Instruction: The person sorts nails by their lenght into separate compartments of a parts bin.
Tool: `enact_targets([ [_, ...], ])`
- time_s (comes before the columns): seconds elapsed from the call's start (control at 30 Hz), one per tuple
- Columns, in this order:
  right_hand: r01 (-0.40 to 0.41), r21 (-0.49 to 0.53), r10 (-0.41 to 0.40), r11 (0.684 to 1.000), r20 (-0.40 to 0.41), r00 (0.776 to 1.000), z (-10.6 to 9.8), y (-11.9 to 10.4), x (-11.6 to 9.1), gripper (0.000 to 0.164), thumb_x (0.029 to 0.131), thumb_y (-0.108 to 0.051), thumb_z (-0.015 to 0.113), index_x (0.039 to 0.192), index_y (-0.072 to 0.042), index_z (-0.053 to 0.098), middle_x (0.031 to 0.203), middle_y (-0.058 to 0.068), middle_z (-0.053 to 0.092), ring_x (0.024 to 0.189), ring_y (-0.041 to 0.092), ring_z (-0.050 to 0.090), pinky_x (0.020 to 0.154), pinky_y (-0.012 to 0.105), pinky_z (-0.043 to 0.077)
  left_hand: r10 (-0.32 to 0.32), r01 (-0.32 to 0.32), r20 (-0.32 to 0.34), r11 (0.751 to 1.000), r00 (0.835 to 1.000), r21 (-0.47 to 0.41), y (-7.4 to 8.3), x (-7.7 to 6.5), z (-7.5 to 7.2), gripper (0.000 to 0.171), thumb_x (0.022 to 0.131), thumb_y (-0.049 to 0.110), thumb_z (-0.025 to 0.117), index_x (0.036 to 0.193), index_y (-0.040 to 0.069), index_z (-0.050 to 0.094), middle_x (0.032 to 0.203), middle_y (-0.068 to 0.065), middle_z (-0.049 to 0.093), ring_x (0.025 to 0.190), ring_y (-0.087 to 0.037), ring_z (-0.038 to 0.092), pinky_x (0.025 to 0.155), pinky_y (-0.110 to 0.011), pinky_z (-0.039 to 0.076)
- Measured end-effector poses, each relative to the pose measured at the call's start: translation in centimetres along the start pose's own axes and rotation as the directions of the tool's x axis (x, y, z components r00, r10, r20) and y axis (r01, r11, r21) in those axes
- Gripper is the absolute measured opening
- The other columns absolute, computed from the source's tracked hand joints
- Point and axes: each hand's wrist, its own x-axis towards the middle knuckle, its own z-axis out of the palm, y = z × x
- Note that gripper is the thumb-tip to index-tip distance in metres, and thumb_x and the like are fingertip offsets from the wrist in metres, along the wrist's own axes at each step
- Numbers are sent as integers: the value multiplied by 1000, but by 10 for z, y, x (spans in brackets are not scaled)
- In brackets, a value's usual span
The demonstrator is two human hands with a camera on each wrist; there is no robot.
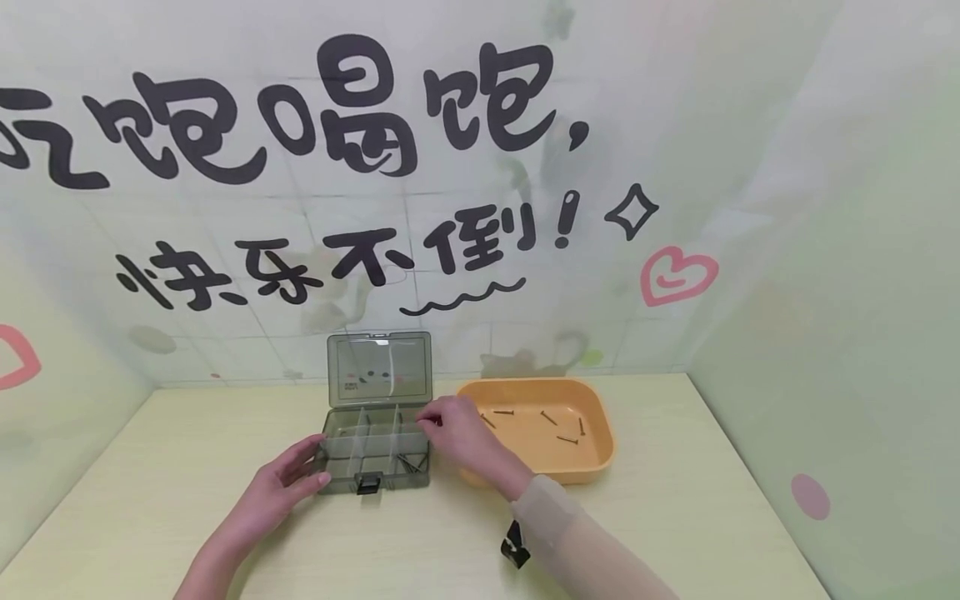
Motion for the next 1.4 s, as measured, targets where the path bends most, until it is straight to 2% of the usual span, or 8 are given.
enact_targets([
  [0.13, -38, 35, 38, 999, -2, 999, -8, 6, -2, 21, 103, -6, 60, 115, 2, 75, 112, 13, 74, 90, 19, 69, 78, 33, 60, 0, 0, -3, 1000, 1000, 0, 0, 0, 0, 70, 97, 16, 73, 156, 1, 38, 159, -25, 36, 142, -47, 39, 109, -47, 47],
  [0.27, -27, -4, 27, 1000, -40, 999, -14, 17, -4, 18, 100, -4, 63, 112, 2, 76, 107, 12, 75, 101, 24, 69, 90, 39, 59, -6, 6, 0, 1000, 1000, 3, -1, 1, 0, 70, 97, 17, 73, 156, 2, 38, 160, -25, 36, 142, -48, 38, 109, -48, 47],
  [0.4, 4, -42, -7, 999, -73, 997, -21, 27, -7, 16, 97, -1, 66, 108, 3, 76, 103, 12, 74, 97, 26, 70, 88, 40, 60, -5, 5, 0, 1000, 1000, 5, -1, 1, 0, 71, 97, 18, 73, 156, 2, 37, 160, -25, 36, 142, -48, 38, 109, -49, 46],
  [0.53, -9, -79, 2, 997, -89, 996, -26, 34, -10, 16, 95, -1, 68, 109, 3, 76, 105, 14, 75, 98, 28, 71, 87, 41, 61, -4, 4, -3, 1000, 1000, 5, -1, 0, 0, 72, 97, 18, 74, 156, 1, 38, 159, -25, 36, 142, -48, 38, 110, -49, 45],
  [0.77, -33, -104, 27, 994, -58, 998, -29, 45, -14, 16, 93, 1, 69, 107, 5, 75, 103, 17, 75, 95, 30, 71, 84, 42, 61, 1, -1, -6, 1000, 1000, 2, 1, 0, 0, 71, 97, 16, 73, 156, 0, 38, 159, -26, 36, 142, -49, 39, 109, -49, 46],
  [1.1, -100, -147, 93, 984, -57, 994, -35, 58, -15, 17, 94, 4, 67, 108, 8, 74, 105, 19, 75, 97, 33, 71, 86, 46, 61, 5, -5, -5, 1000, 1000, -4, 0, 0, 1, 70, 97, 15, 73, 156, 0, 37, 159, -25, 36, 142, -48, 39, 109, -48, 46],
  [1.4, -188, -124, 177, 974, -88, 980, -39, 65, -12, 13, 93, 3, 70, 105, 8, 75, 101, 18, 75, 94, 31, 71, 82, 43, 62, 6, -6, -7, 1000, 1000, -10, -1, 0, 0, 69, 97, 14, 73, 156, 1, 38, 159, -27, 36, 141, -48, 39, 109, -48, 47],
])
